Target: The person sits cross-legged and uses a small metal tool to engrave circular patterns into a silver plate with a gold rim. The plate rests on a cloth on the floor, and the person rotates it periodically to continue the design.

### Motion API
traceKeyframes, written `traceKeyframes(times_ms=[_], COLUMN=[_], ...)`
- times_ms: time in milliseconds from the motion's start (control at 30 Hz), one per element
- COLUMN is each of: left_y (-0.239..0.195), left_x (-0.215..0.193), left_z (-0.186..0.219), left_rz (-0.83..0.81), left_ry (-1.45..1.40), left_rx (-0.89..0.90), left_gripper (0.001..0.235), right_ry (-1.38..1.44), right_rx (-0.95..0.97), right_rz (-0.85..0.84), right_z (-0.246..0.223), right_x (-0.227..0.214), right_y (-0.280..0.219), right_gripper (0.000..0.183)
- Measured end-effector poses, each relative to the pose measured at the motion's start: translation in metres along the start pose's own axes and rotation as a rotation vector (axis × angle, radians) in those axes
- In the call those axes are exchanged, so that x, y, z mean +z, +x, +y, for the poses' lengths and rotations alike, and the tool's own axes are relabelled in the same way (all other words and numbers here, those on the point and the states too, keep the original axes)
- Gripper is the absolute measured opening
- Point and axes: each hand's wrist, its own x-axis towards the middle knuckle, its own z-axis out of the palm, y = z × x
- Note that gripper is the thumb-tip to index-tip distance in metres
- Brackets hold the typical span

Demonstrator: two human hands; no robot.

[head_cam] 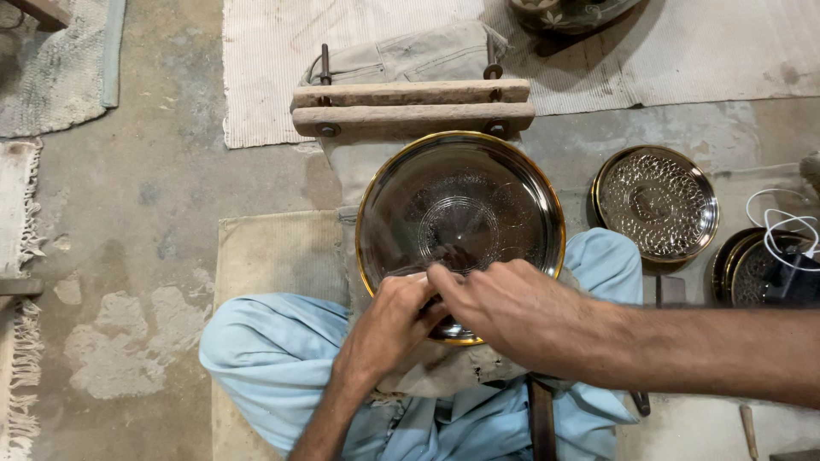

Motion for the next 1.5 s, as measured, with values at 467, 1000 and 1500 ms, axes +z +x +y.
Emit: traceKeyframes(times_ms=[467,1000,1500], left_y=[-0.001,0.004,0.005], left_x=[0.000,0.002,0.000], left_z=[-0.019,-0.009,-0.005], left_rz=[-0.068,-0.036,-0.065], left_ry=[0.140,0.101,0.085], left_rx=[0.125,0.113,0.089], left_gripper=[0.025,0.015,0.024], right_ry=[0.147,0.352,0.365], right_rx=[-0.048,0.055,0.063], right_rz=[0.169,0.082,0.084], right_z=[-0.005,0.000,0.001], right_x=[-0.007,-0.028,-0.040], right_y=[0.003,-0.002,0.000], right_gripper=[0.025,0.038,0.031])
